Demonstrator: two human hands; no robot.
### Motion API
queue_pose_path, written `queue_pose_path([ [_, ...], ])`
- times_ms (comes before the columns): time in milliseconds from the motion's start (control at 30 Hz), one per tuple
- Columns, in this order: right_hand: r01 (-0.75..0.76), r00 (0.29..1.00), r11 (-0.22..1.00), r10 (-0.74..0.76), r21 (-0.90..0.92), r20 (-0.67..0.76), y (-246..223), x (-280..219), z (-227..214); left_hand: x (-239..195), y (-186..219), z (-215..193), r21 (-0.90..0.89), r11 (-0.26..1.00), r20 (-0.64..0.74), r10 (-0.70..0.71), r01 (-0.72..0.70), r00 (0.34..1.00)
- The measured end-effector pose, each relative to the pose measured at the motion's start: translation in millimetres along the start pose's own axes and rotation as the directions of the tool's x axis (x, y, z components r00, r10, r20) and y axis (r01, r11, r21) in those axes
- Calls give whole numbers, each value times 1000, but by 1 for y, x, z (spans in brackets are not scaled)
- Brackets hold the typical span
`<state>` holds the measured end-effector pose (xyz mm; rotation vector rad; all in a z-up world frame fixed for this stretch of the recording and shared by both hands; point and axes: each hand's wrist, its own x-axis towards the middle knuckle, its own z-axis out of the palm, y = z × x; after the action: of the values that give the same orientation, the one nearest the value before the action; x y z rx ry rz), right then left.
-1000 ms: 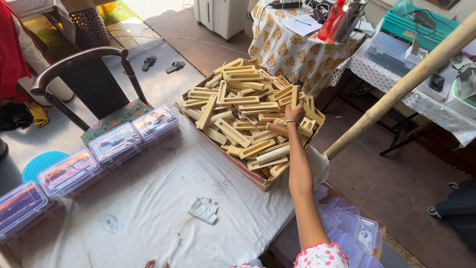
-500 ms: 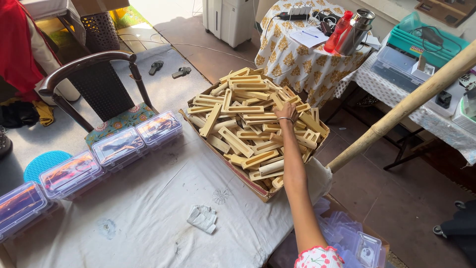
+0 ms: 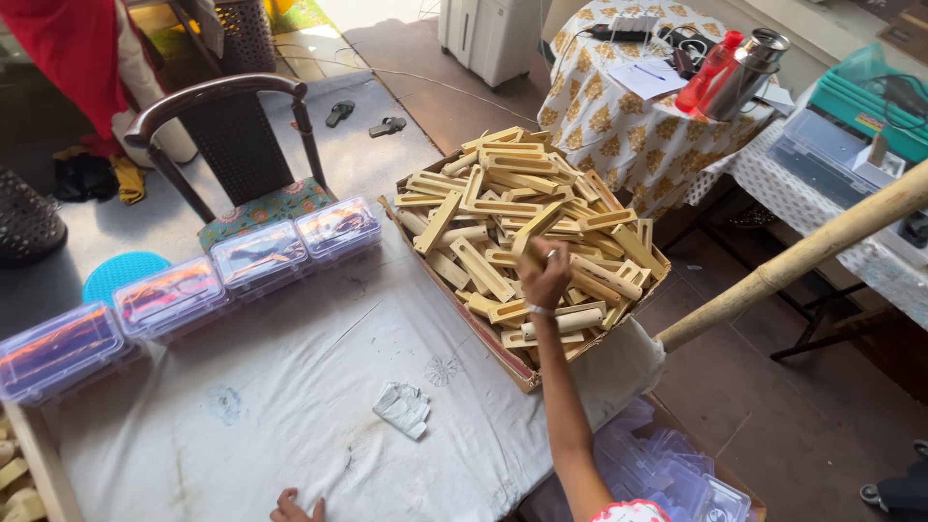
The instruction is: The person sits on the floor and wipes small, light-colored wooden parts with a white cloth. They pick up the parts from a large cardboard box on the right, clean them individually, and place them into a white tray on the left.
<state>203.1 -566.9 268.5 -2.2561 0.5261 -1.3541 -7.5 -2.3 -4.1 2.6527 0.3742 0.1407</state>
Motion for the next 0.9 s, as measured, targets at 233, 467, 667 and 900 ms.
queue_pose_path([
  [233,132,753,829,-440,544,489,-181,-266,-53,-8,90,-18,-811,213,579,153,545,801],
  [467,93,401,755,-625,649,670,-178,-384,-44,-19,69,-23,-733,137,651,-141,666,746],
  [667,-298,370,892,-221,340,903,-85,-392,58,-35,29,-20,-764,-115,644,-195,635,740],
  [900,-140,452,975,-95,176,887,-61,-306,91,-64,40,-30,-759,49,613,-281,649,738],
])
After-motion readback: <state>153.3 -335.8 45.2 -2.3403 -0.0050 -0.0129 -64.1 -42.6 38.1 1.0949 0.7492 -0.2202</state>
